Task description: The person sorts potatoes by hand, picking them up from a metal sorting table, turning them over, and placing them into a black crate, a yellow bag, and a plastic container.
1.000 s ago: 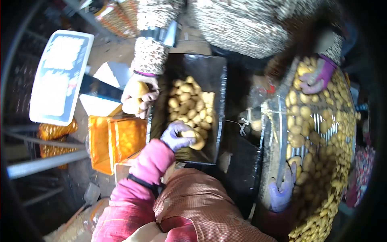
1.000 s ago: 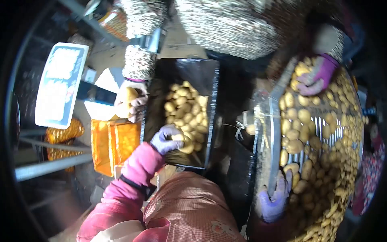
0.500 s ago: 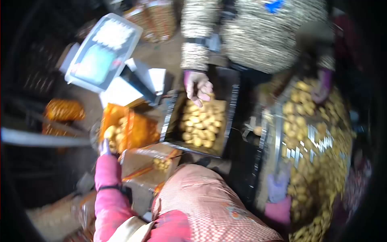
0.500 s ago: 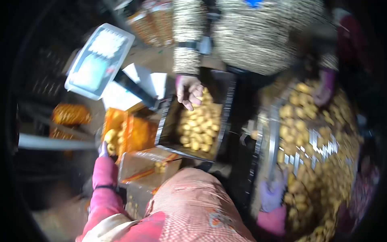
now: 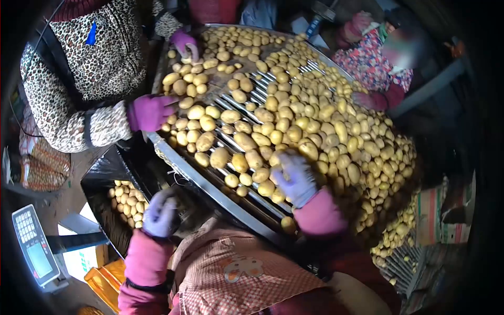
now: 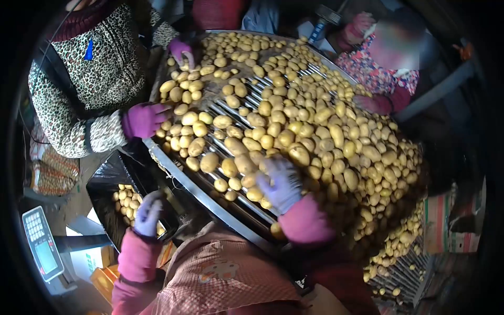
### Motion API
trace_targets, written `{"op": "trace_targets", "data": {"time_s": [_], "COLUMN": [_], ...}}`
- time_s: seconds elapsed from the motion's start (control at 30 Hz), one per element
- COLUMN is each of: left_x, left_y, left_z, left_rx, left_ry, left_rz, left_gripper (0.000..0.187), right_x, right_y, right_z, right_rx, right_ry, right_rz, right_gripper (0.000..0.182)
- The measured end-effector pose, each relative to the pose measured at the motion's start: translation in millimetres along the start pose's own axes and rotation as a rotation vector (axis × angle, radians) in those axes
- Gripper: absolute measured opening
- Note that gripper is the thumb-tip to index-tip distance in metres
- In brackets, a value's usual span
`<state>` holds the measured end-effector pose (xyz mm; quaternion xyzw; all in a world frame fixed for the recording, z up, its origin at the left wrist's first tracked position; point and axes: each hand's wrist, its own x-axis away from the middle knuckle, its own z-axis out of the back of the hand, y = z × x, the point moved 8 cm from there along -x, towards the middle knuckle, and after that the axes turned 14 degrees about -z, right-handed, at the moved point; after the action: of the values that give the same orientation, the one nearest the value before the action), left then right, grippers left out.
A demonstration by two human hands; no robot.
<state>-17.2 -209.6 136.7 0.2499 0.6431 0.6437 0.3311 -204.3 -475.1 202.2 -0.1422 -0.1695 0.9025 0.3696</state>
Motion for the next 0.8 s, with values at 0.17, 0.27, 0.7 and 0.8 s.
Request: {"op": "trace_targets", "data": {"time_s": [0.17,0.27,0.7,0.8], "left_x": [-14,-37,-207,-214], "left_y": [62,22,-74,-80], "left_z": [-129,-156,-204,-203], "left_rx": [-0.244,-0.534,-1.295,-1.194], "left_ry": [-0.458,-0.548,-0.84,-0.841], "left_rz": [-0.543,-0.726,-0.307,-0.263], "left_gripper": [0.025,0.033,0.056,0.057], "right_x": [34,38,0,-8], "right_y": [58,53,38,29], "right_z": [-6,-27,-59,-61], "right_rx": [0.204,0.237,0.139,0.142], "right_ry": [-0.078,-0.171,-0.296,-0.271], "right_rz": [-0.032,-0.04,0.049,0.079], "right_gripper": [0.057,0.071,0.078,0.084]}}
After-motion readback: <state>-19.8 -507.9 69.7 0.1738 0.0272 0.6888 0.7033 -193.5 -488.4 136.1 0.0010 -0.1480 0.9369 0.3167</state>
